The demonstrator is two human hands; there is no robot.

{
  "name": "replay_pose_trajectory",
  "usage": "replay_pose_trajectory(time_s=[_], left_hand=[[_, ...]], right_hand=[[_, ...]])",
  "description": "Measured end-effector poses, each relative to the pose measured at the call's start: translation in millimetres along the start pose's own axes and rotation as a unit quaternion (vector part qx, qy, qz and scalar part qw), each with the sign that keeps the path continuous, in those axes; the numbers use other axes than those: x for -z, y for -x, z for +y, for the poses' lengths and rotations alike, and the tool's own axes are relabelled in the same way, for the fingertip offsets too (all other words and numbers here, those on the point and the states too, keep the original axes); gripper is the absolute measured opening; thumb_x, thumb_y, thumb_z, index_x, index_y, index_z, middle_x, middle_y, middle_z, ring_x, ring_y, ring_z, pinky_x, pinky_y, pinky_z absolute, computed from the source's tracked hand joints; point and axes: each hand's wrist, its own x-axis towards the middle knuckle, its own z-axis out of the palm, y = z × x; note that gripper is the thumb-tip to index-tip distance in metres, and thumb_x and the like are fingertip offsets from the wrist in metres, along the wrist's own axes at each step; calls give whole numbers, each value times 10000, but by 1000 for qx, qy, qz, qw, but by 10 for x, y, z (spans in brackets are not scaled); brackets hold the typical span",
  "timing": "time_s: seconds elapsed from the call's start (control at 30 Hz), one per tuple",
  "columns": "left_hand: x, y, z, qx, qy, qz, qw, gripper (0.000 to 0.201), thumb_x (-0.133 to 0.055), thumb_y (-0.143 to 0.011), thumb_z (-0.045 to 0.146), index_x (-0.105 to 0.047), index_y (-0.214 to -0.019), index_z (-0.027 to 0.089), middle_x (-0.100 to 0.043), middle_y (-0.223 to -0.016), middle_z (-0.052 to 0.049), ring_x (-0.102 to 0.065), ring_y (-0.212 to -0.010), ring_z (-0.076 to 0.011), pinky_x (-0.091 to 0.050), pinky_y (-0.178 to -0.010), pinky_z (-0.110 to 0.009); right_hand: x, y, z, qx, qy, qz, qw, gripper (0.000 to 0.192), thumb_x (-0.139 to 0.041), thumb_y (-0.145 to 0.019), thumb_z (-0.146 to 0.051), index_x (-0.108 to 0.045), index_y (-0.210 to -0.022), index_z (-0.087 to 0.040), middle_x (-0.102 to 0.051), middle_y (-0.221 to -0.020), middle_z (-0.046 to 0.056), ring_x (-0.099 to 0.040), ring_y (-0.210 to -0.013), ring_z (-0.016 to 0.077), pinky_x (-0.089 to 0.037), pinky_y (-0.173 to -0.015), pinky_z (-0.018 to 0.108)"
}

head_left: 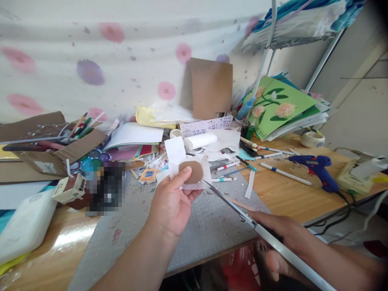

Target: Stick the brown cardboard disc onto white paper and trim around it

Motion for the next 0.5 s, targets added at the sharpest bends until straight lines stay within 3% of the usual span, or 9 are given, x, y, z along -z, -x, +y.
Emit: replay_pose_trajectory(time_s=[0.1,0.3,0.5], left_hand=[[5,-4,-9,-2,7,9,1000,217,-672,-716,64,-668,-907,165,-720,-816,-24,-674,-636,-141,-555,-516,-237],[26,22,-24,-6,10,14,1000,222,-700,-706,80,-676,-903,178,-725,-834,-33,-676,-667,-141,-549,-555,-237],[39,69,5,-17,32,5,999,214,-668,-746,84,-683,-929,195,-730,-868,-22,-673,-705,-140,-542,-586,-252]], right_hand=[[12,-34,-3,29,-7,-17,999,540,-643,-770,-284,-522,-1292,-215,-688,-662,-4,-640,-634,214,-507,-665,271],[41,-78,-43,50,84,34,995,466,-707,-691,-370,-662,-1128,-214,-709,-830,24,-648,-749,268,-512,-679,293],[132,69,41,134,132,29,982,655,-720,-678,-413,-536,-1281,-233,-621,-1210,97,-562,-1102,351,-469,-917,373]])
